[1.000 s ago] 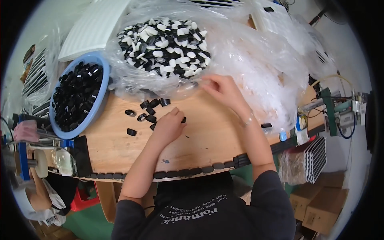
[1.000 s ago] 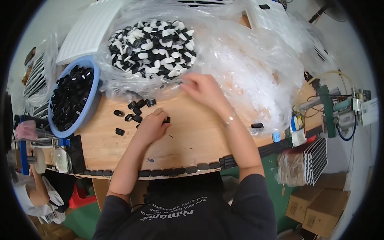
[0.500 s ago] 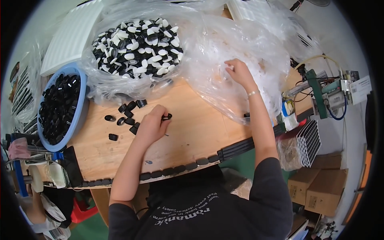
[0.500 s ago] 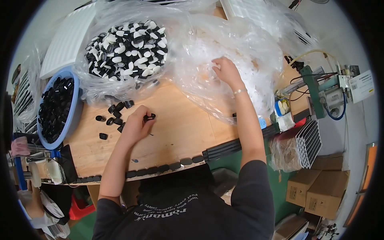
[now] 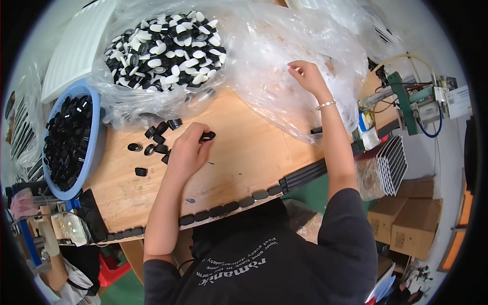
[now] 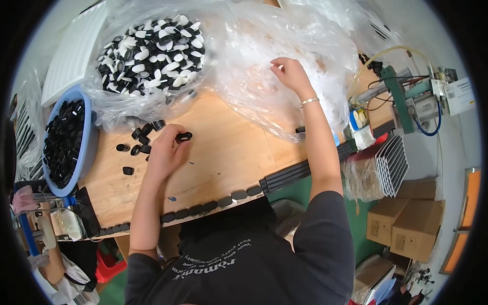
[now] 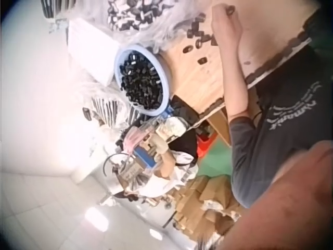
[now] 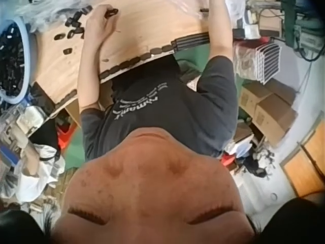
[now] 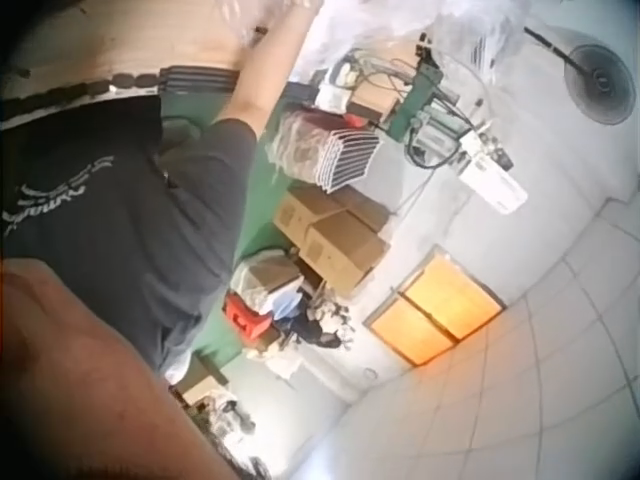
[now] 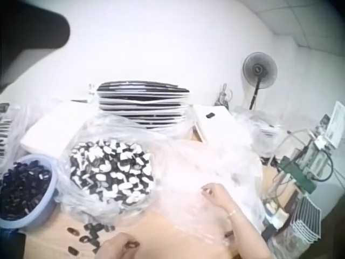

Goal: Assembling plastic components by manually inserting white inserts into black plastic rings on a workbench.

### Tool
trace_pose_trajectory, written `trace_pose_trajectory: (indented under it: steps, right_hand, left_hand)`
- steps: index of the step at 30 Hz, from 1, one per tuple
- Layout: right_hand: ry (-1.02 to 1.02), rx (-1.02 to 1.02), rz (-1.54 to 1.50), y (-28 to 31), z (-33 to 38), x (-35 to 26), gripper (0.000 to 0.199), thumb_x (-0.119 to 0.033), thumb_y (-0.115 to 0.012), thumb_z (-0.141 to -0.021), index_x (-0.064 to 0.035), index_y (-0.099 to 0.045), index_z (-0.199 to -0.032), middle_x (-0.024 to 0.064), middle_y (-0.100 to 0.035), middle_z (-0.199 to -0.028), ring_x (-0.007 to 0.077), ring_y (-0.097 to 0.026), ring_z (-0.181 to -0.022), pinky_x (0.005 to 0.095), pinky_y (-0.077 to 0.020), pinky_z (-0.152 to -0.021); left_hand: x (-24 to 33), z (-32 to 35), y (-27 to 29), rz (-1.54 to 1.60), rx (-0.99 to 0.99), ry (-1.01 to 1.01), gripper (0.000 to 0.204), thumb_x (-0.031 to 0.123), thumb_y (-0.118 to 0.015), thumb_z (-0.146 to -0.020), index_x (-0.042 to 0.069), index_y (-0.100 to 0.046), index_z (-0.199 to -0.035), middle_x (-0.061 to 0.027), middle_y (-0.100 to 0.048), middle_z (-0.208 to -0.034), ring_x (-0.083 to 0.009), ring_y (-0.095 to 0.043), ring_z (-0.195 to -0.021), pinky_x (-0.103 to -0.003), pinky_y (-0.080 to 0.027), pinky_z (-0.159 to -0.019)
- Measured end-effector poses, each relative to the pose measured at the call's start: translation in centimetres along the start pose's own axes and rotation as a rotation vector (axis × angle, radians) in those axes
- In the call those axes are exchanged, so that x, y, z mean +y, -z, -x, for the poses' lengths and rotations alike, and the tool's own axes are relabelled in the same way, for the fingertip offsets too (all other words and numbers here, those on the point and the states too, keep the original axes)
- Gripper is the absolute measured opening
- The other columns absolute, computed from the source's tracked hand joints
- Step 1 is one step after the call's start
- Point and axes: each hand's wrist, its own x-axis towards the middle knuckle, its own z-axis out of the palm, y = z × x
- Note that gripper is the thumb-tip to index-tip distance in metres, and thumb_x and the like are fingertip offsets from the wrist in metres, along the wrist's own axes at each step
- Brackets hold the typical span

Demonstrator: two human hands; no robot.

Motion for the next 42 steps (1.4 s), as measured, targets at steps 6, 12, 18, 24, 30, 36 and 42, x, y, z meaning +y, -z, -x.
trace_pose_trajectory:
  steps: [6, 12, 18, 24, 30, 36, 42]
  right_hand:
    - [-0.076, 0.214, 0.196, 2.0, 5.5, 0.5, 0.022, -0.017, -0.067, -0.08, -0.0027, -0.068, -0.097, 0.014, -0.067, -0.094, 0.0256, -0.063, -0.072, 0.034, -0.0508, -0.067]
    - [0.114, 0.043, 0.255, -1.1, 12.1, -5.9, 0.025, -0.011, -0.063, -0.077, -0.0024, -0.063, -0.101, 0.0174, -0.06, -0.112, 0.0343, -0.056, -0.101, 0.041, -0.0453, -0.089]
    - [-0.132, 0.302, 0.07, 3.5, 11.0, -0.7, 0.02, -0.012, -0.066, -0.077, -0.0056, -0.068, -0.096, 0.0151, -0.066, -0.096, 0.0305, -0.061, -0.091, 0.0373, -0.0482, -0.083]
    - [-0.193, 0.31, 0.023, 4.5, 6.6, 4.8, 0.015, -0.008, -0.064, -0.079, -0.002, -0.069, -0.092, 0.0166, -0.068, -0.087, 0.0256, -0.066, -0.074, 0.0324, -0.0523, -0.07]
    - [-0.116, 0.21, 0.0, 3.6, 2.7, 6.9, 0.018, -0.01, -0.064, -0.078, -0.0033, -0.069, -0.094, 0.0141, -0.069, -0.089, 0.0253, -0.067, -0.078, 0.0329, -0.052, -0.072]
    - [-0.277, 0.068, 0.224, 1.7, 1.6, 5.1, 0.019, -0.015, -0.064, -0.079, -0.0023, -0.069, -0.093, 0.0134, -0.069, -0.086, 0.0243, -0.066, -0.077, 0.0324, -0.0524, -0.069]
    - [-0.161, 0.485, 0.145, 1.7, 0.6, 2.2, 0.018, -0.018, -0.062, -0.085, -0.001, -0.066, -0.09, 0.0095, -0.068, -0.078, 0.0206, -0.066, -0.07, 0.0306, -0.0524, -0.062]
  left_hand:
    - [0.7, 0.0, -0.7, 0.028, 0.001, -0.031, 0.027, -0.002, -0.065, -0.076, 0.001, -0.055, -0.101, -0.0153, -0.059, -0.087, -0.0302, -0.06, -0.075, -0.032, -0.048, -0.067]
    - [0.7, 0.5, -1.4, -0.044, -0.052, -0.098, 0.027, -0.002, -0.065, -0.075, 0.001, -0.056, -0.1, -0.0152, -0.059, -0.088, -0.0303, -0.061, -0.076, -0.032, -0.049, -0.068]
    - [0.8, 0.4, -1.8, -0.014, -0.102, -0.085, 0.028, -0.003, -0.066, -0.075, 0.001, -0.056, -0.101, -0.0141, -0.059, -0.088, -0.0288, -0.061, -0.075, -0.031, -0.049, -0.067]
    - [0.7, 0.2, -1.9, -0.012, -0.102, -0.079, 0.028, -0.004, -0.066, -0.075, 0.001, -0.057, -0.102, -0.0125, -0.059, -0.088, -0.0254, -0.06, -0.069, -0.029, -0.048, -0.062]
    - [-0.3, 0.2, -2.0, -0.008, -0.126, -0.053, 0.028, -0.003, -0.067, -0.075, 0.001, -0.059, -0.101, -0.011, -0.06, -0.086, -0.0204, -0.056, -0.062, -0.027, -0.044, -0.056]
    - [-0.4, 0.6, -2.3, -0.004, -0.12, -0.072, 0.027, -0.002, -0.068, -0.075, 0.001, -0.06, -0.1, -0.0109, -0.06, -0.084, -0.0201, -0.055, -0.06, -0.027, -0.044, -0.055]
    - [-0.4, -0.1, -1.9, 0.078, 0.018, -0.019, 0.024, -0.007, -0.065, -0.075, 0.001, -0.06, -0.097, -0.0113, -0.059, -0.091, -0.0204, -0.063, -0.076, -0.027, -0.05, -0.062]
